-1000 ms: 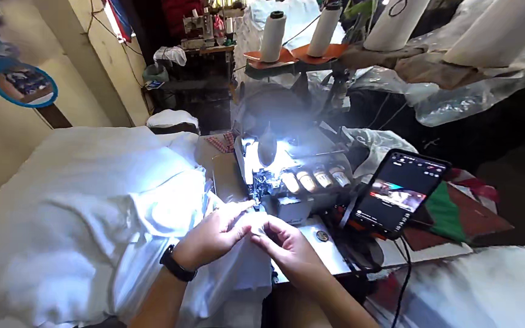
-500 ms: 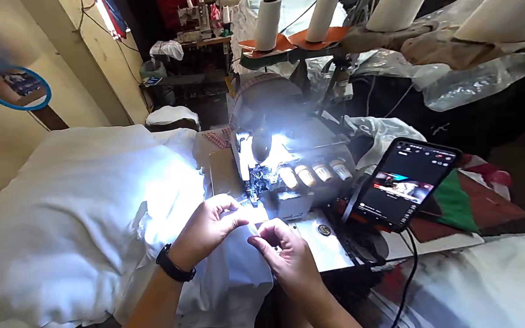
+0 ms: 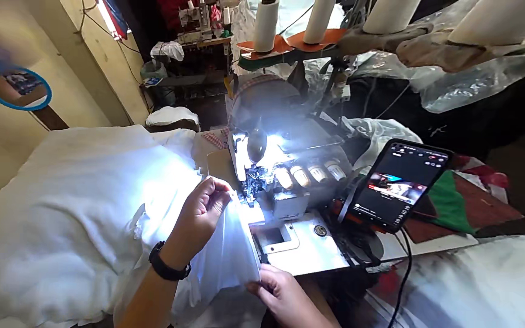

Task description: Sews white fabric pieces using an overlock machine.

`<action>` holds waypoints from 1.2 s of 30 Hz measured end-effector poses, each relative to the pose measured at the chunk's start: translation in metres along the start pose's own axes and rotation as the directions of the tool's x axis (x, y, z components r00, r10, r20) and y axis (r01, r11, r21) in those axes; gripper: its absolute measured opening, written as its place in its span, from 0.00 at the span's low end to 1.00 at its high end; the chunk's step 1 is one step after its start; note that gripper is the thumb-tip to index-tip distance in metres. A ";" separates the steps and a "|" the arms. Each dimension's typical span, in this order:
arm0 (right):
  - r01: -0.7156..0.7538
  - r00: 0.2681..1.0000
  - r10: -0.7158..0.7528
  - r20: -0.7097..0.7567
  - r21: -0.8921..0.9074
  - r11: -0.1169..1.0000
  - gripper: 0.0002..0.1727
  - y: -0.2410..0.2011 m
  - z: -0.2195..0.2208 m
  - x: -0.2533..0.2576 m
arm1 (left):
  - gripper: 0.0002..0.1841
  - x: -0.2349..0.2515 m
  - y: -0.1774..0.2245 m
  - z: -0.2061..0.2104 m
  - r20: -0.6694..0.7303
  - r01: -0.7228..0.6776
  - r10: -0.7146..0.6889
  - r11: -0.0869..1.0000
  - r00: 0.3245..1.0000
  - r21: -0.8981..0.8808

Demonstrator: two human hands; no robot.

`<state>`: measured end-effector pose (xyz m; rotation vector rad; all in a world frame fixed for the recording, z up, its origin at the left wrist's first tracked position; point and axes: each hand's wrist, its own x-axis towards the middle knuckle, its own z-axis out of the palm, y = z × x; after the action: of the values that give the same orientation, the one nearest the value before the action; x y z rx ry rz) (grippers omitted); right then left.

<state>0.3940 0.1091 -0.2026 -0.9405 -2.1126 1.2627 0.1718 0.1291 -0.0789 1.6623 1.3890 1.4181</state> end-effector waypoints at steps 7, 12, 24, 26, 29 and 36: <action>-0.118 0.958 -0.017 0.287 0.447 0.887 0.07 -0.020 -0.042 -0.026 | 0.05 0.015 -0.041 0.010 -0.081 -0.026 0.059 0.931 0.995 0.364; -0.270 0.953 0.201 0.229 0.331 0.904 0.10 0.014 -0.020 -0.032 | 0.08 0.017 -0.071 0.025 -0.014 0.106 -0.123 0.780 0.992 0.617; -0.139 0.990 0.113 0.081 0.543 0.828 0.05 0.009 -0.024 0.013 | 0.15 0.091 -0.064 0.035 -0.107 0.251 -0.278 0.558 0.955 0.791; -0.170 0.985 0.128 0.114 0.546 0.820 0.04 0.010 -0.021 0.005 | 0.13 0.077 -0.062 0.029 -0.143 0.246 -0.207 0.661 0.968 0.709; -0.244 0.966 0.165 0.197 0.499 0.832 0.05 0.013 -0.012 -0.012 | 0.14 0.043 -0.059 0.015 -0.218 0.137 0.002 0.771 0.976 0.622; -0.396 0.915 0.299 0.271 0.464 0.792 0.07 0.039 0.011 -0.070 | 0.15 -0.101 -0.047 0.014 -0.352 -0.010 0.222 0.857 0.909 0.515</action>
<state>0.4427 0.0620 -0.2472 -1.0217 -1.6142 2.0463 0.1772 0.0534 -0.1618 1.8623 2.0684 1.6285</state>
